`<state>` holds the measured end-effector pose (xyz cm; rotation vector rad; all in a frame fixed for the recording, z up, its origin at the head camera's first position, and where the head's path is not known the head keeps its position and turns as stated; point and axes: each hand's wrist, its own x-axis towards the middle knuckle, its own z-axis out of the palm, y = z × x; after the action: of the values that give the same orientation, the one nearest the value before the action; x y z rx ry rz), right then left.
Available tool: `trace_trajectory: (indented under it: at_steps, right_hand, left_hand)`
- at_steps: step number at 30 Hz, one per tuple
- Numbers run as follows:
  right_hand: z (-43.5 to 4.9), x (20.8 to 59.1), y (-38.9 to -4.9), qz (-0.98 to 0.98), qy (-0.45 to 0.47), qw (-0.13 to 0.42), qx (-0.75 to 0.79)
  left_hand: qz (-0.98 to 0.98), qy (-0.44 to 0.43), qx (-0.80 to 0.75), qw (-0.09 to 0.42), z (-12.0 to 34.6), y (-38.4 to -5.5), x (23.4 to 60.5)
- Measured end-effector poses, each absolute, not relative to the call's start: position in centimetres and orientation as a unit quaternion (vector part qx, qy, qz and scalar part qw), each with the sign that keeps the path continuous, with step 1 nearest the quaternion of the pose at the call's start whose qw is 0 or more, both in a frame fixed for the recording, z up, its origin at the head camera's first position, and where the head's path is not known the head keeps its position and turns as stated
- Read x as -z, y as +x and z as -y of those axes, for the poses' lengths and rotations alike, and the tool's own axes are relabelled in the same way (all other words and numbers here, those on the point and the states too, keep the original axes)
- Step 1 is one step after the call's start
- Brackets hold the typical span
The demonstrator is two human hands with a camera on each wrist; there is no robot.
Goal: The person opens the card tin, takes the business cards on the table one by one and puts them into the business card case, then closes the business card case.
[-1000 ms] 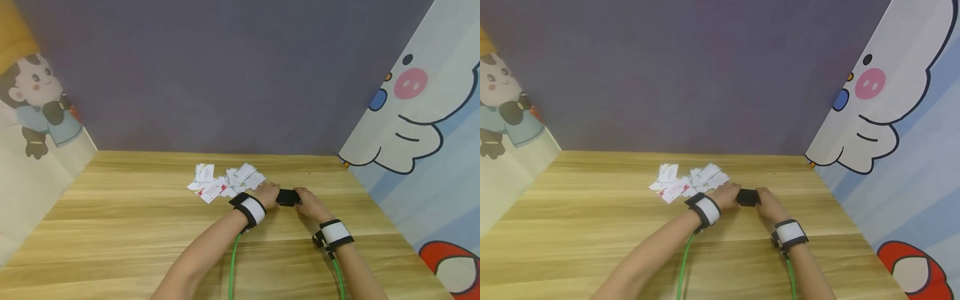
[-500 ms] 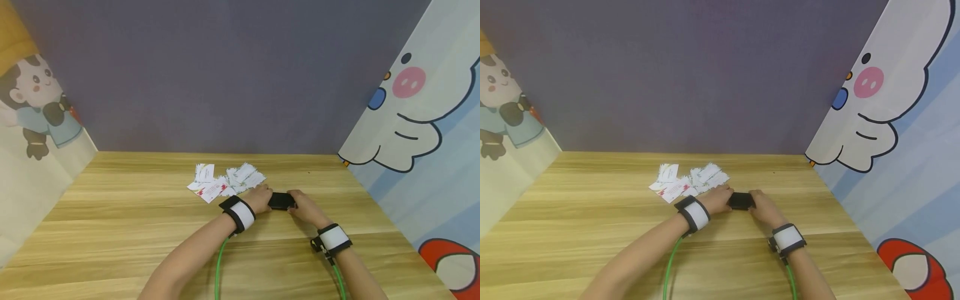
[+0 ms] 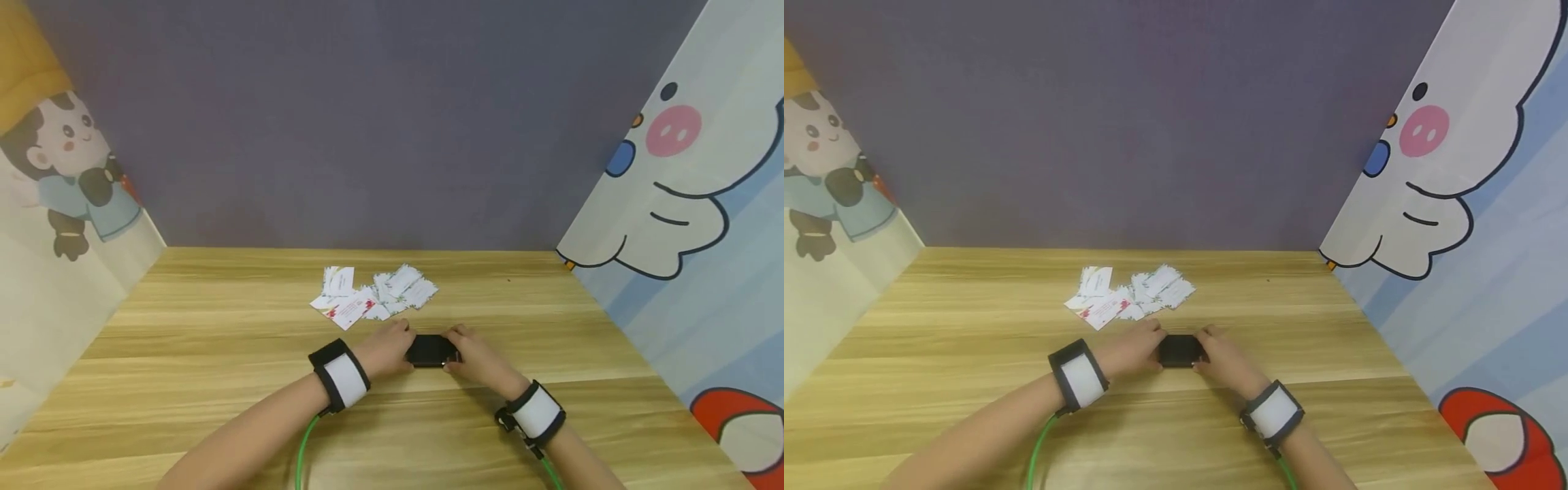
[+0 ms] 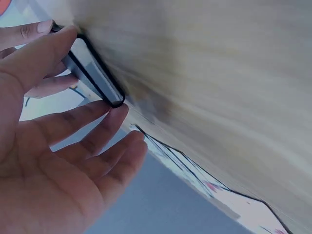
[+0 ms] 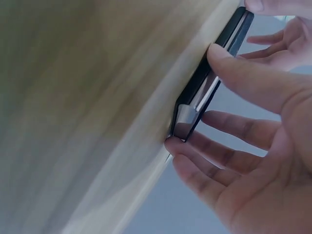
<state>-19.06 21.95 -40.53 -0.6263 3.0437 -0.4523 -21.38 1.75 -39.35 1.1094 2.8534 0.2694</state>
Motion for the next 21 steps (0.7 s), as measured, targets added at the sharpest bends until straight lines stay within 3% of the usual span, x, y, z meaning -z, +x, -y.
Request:
trace_trajectory:
  at_steps: [12,21]
  right_hand:
    - [-17.7,39.9,-16.3,-0.950,-0.274,0.031,0.145]
    - [-16.0,40.0,-15.4,-0.935,-0.332,-0.003,0.126]
  left_hand:
    - [-0.928,0.366,-0.058,0.026,3.5,-17.9,38.2]
    - [-0.942,0.335,-0.025,0.029,5.1,-15.5,37.4]
